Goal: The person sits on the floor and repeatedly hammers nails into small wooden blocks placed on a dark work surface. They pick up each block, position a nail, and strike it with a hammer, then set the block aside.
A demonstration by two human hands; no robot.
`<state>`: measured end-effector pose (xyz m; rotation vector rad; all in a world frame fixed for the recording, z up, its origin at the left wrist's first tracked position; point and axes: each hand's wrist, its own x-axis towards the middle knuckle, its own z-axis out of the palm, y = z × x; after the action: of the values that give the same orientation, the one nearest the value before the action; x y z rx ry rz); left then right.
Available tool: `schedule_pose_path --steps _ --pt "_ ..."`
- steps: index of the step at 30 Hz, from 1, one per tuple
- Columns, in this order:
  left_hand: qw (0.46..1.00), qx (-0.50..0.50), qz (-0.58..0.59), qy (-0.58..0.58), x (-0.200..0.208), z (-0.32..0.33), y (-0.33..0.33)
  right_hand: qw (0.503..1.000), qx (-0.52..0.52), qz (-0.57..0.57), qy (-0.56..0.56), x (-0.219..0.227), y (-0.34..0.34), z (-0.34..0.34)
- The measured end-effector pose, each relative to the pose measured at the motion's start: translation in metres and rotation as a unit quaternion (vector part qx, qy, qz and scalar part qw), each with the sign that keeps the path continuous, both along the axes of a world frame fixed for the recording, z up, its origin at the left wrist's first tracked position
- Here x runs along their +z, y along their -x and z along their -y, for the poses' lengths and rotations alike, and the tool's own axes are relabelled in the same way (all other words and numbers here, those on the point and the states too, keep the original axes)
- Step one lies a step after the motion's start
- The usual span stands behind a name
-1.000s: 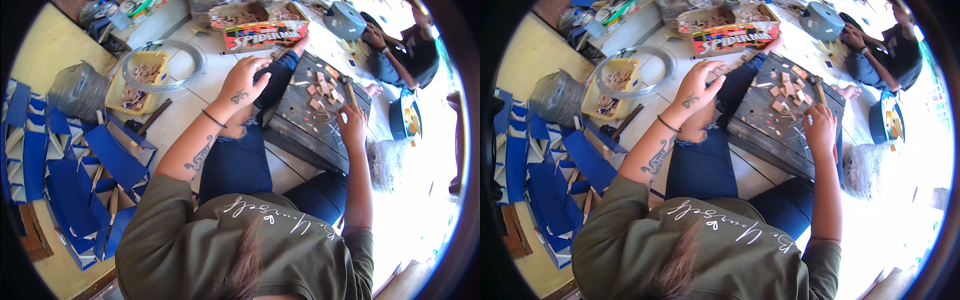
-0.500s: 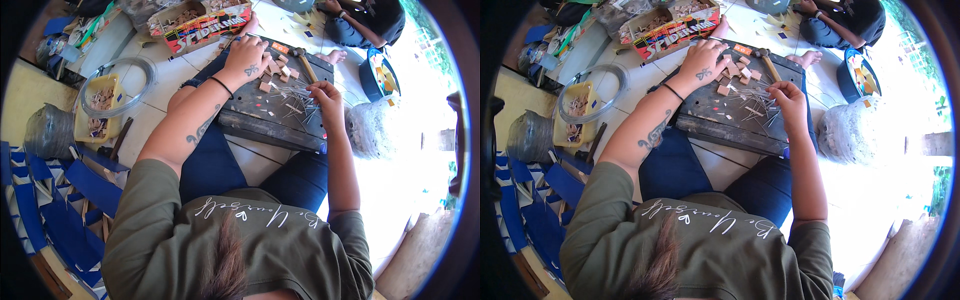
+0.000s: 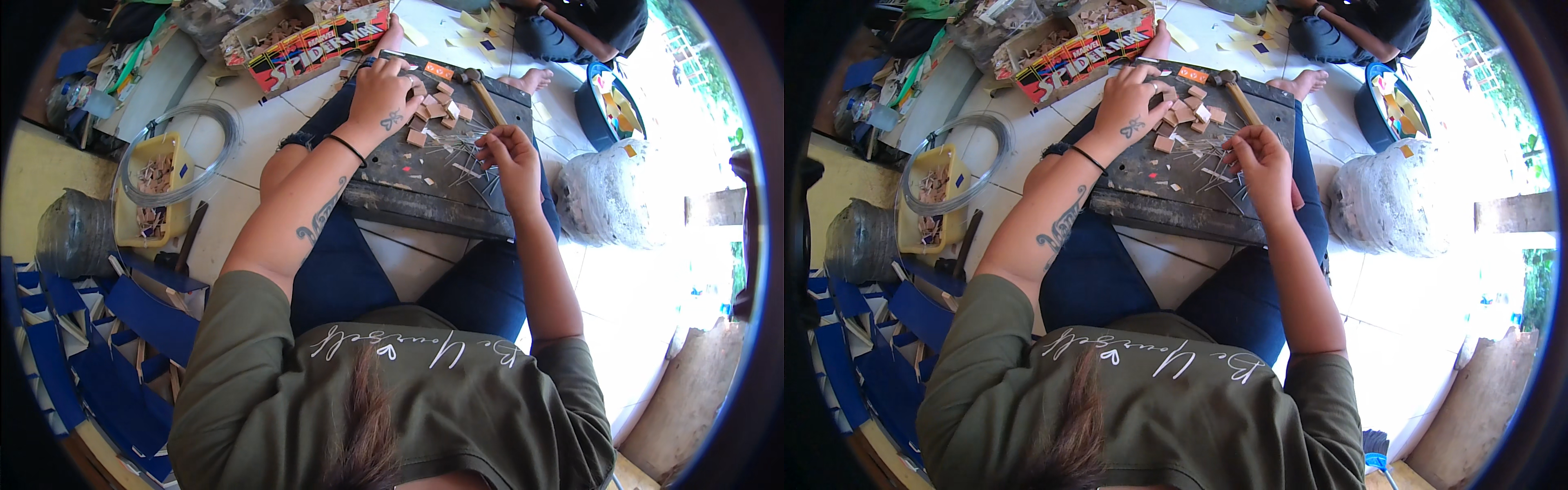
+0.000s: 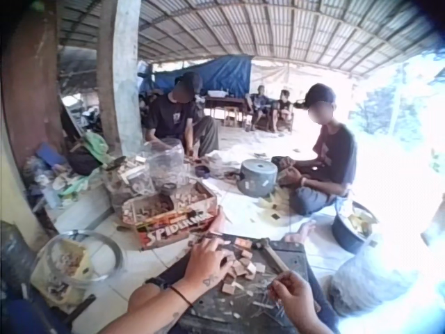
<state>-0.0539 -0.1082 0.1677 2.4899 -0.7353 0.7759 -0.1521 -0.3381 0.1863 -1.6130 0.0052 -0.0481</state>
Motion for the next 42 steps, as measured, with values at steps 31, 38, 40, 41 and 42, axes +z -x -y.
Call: schedule_pose_path --steps 31,38,40,41,42 --pt "0.954 -0.151 -0.194 0.171 -0.004 0.020 0.123 0.955 0.010 0.136 0.264 0.022 0.057 -0.031" --pt "0.957 -0.151 -0.181 0.170 -0.004 0.020 0.123 0.947 0.008 0.152 0.282 0.020 0.056 -0.031" --pt "0.957 -0.150 -0.179 0.170 -0.004 0.020 0.124 0.946 0.008 0.157 0.283 0.020 0.056 -0.031" --pt "0.958 -0.150 -0.180 0.169 -0.004 0.020 0.124 0.945 0.009 0.158 0.286 0.020 0.056 -0.031" --pt "0.957 -0.149 -0.181 0.169 -0.004 0.020 0.123 0.945 0.011 0.158 0.288 0.020 0.055 -0.031"
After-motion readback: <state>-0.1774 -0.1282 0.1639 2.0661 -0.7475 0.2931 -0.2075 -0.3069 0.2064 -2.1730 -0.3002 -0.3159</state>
